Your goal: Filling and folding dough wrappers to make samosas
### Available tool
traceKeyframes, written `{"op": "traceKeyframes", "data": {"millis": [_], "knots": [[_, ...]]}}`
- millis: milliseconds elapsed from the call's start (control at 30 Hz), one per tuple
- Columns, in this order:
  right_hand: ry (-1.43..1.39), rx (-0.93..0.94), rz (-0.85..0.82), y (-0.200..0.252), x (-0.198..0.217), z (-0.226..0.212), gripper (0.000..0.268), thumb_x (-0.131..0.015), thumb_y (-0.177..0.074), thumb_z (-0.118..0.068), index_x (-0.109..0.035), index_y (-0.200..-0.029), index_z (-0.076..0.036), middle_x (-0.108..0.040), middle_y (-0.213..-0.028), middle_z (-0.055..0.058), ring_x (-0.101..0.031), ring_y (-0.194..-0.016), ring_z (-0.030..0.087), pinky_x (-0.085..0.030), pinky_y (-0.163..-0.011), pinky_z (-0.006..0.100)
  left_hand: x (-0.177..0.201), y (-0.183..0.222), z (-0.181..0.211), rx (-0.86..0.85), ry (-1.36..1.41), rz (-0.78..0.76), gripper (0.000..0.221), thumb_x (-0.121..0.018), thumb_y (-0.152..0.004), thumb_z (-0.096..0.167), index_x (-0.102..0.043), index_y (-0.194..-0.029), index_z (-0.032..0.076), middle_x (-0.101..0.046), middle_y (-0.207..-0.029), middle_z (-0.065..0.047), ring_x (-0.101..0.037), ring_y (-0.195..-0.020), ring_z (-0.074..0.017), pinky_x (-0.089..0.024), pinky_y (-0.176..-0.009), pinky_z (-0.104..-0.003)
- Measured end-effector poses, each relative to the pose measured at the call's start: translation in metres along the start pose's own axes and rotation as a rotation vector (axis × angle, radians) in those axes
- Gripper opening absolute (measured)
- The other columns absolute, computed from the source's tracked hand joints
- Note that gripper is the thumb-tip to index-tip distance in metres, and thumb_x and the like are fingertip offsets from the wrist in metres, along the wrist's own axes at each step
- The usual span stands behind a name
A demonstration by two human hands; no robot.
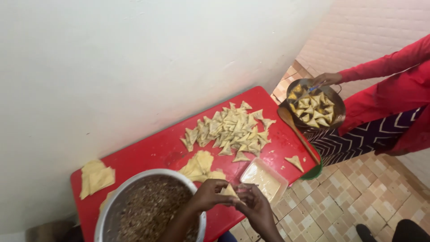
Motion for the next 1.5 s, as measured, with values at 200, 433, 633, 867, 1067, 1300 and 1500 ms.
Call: {"op": "traceKeyframes", "data": {"millis": [200,433,633,867,1067,1300,1500], "knots": [[0.763,-0.170,0.165,-0.038,0.111,0.011,0.071,-0.084,-0.092,-0.023,-0.058,-0.158,-0.029,-0.077,-0.155,-0.009,-0.085,-0.112,0.018,-0.071,-0.085,0.035,-0.021,-0.192,-0.040,0.126,-0.431,-0.076,0.040,-0.095,-0.095,0.033,-0.064,-0.074,0.019,-0.060,-0.070,0.002,-0.056,-0.066,-0.0126,-0.047,-0.065,-0.034],[0.694,-0.228,0.261,-0.056,0.196,0.059,0.067,-0.093,-0.085,-0.026,-0.069,-0.146,-0.035,-0.088,-0.142,-0.009,-0.081,-0.085,0.012,-0.070,-0.076,0.029,-0.016,-0.435,-0.054,-0.361,-0.839,0.249,0.015,-0.066,-0.088,0.018,-0.079,-0.082,0.011,-0.078,-0.082,-0.018,-0.075,-0.079,-0.0430,-0.059,-0.074,-0.054],[0.621,-0.274,0.226,-0.056,0.177,0.066,0.067,-0.089,-0.087,-0.022,-0.069,-0.150,-0.035,-0.087,-0.140,-0.008,-0.080,-0.081,0.008,-0.067,-0.075,0.024,-0.009,-0.412,-0.042,0.090,-1.370,0.096,0.045,-0.082,-0.093,0.057,-0.081,-0.123,0.023,-0.078,-0.134,-0.003,-0.054,-0.149,-0.0319,-0.027,-0.131,-0.062],[0.842,-0.252,-0.009,-0.090,0.130,0.100,0.056,-0.082,-0.094,-0.025,-0.069,-0.148,-0.035,-0.087,-0.117,-0.008,-0.079,-0.085,0.010,-0.062,-0.077,0.030,0.054,-0.229,0.007,-0.334,-0.924,0.465,0.047,-0.089,-0.083,0.052,-0.088,-0.117,0.020,-0.085,-0.119,-0.005,-0.075,-0.117,-0.0324,-0.050,-0.106,-0.054],[1.011,-0.074,-0.193,-0.111,0.046,0.099,0.045,-0.068,-0.093,-0.021,-0.071,-0.138,-0.026,-0.087,-0.105,0.005,-0.081,-0.089,0.034,-0.061,-0.088,0.052,0.147,0.032,0.042,-0.312,-0.693,0.815,0.031,-0.090,-0.095,0.038,-0.086,-0.116,0.015,-0.085,-0.114,-0.009,-0.078,-0.111,-0.0347,-0.059,-0.101,-0.051],[0.720,-0.316,0.028,-0.186,-0.033,0.150,0.059,-0.079,-0.088,-0.037,-0.071,-0.140,-0.010,-0.084,-0.132,0.010,-0.081,-0.117,0.026,-0.063,-0.096,0.043,0.179,0.215,-0.039,0.352,-0.180,1.030,0.040,-0.083,-0.095,0.044,-0.087,-0.123,0.016,-0.083,-0.137,-0.005,-0.073,-0.135,-0.0265,-0.058,-0.112,-0.050],[0.744,-0.460,0.293,-0.248,-0.047,0.231,0.059,-0.107,-0.069,-0.050,-0.064,-0.082,-0.012,-0.069,-0.077,0.005,-0.069,-0.069,0.021,-0.047,-0.055,0.041,0.169,0.269,-0.052,0.339,-0.147,1.060,0.032,-0.086,-0.093,0.034,-0.093,-0.117,0.014,-0.089,-0.123,-0.007,-0.081,-0.121,-0.0243,-0.074,-0.092,-0.044]]}}
Point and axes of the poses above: each hand's wrist, its own y-axis away from the middle knuckle, its own x-axis out of the back of the hand, z = x × y, the point moved 9 cm from there along -y, towards the middle knuckle
